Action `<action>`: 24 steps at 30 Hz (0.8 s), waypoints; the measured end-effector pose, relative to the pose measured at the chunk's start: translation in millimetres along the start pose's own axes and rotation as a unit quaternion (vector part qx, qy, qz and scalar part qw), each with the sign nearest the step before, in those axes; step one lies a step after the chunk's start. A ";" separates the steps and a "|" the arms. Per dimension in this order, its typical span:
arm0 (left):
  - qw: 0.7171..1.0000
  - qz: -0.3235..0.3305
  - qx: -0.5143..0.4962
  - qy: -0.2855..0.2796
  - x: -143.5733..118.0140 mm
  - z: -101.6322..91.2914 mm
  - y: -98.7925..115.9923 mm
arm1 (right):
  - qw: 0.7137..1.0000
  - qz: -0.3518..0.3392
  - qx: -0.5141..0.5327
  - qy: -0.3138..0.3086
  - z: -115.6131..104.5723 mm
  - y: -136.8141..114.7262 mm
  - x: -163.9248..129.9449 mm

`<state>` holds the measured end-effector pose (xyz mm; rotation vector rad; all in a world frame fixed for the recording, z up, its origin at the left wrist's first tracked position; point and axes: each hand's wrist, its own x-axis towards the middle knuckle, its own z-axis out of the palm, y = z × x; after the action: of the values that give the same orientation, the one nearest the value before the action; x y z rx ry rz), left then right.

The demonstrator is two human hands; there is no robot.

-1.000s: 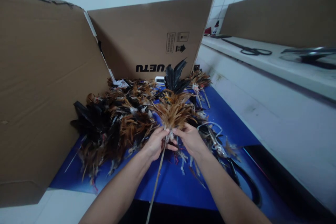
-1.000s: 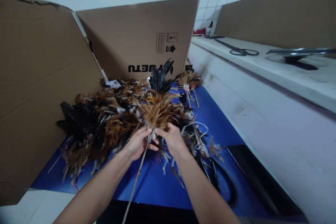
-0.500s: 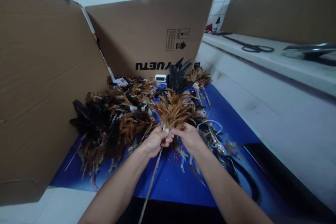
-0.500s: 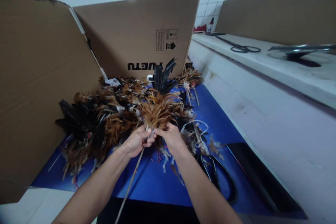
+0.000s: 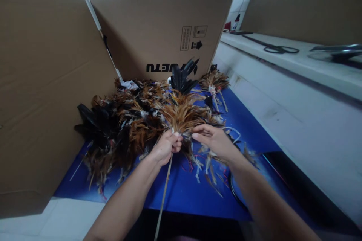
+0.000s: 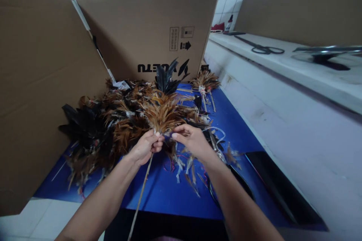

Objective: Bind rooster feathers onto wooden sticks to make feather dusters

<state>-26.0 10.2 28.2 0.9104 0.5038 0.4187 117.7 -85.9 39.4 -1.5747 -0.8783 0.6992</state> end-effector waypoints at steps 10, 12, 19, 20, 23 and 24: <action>0.999 0.034 -0.018 0.016 3.4 -6.7 0.5 | 0.918 -0.015 -0.395 -0.020 -79.2 18.9 -33.0; 0.999 0.031 -0.015 0.020 3.7 -5.8 -0.1 | 0.901 -0.025 -0.432 -0.040 -77.0 22.4 -39.7; 0.999 0.033 -0.025 0.027 4.4 -3.8 -0.3 | 0.895 -0.077 -0.434 -0.066 -52.2 13.8 -37.9; 0.999 0.034 -0.026 0.027 4.5 -3.8 -0.6 | 0.895 -0.091 -0.432 -0.063 -46.6 11.1 -35.6; 0.999 0.028 -0.024 0.037 5.4 -3.8 -4.6 | 0.900 -0.136 -0.406 -0.083 -23.5 -1.5 -30.9; 0.999 0.022 -0.022 0.045 6.1 -3.8 -7.1 | 0.904 -0.150 -0.387 -0.103 -13.8 -7.7 -30.5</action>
<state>-22.3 12.0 18.9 0.8650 0.5554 0.5092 111.2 -118.3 48.6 -2.0015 -1.6578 0.2922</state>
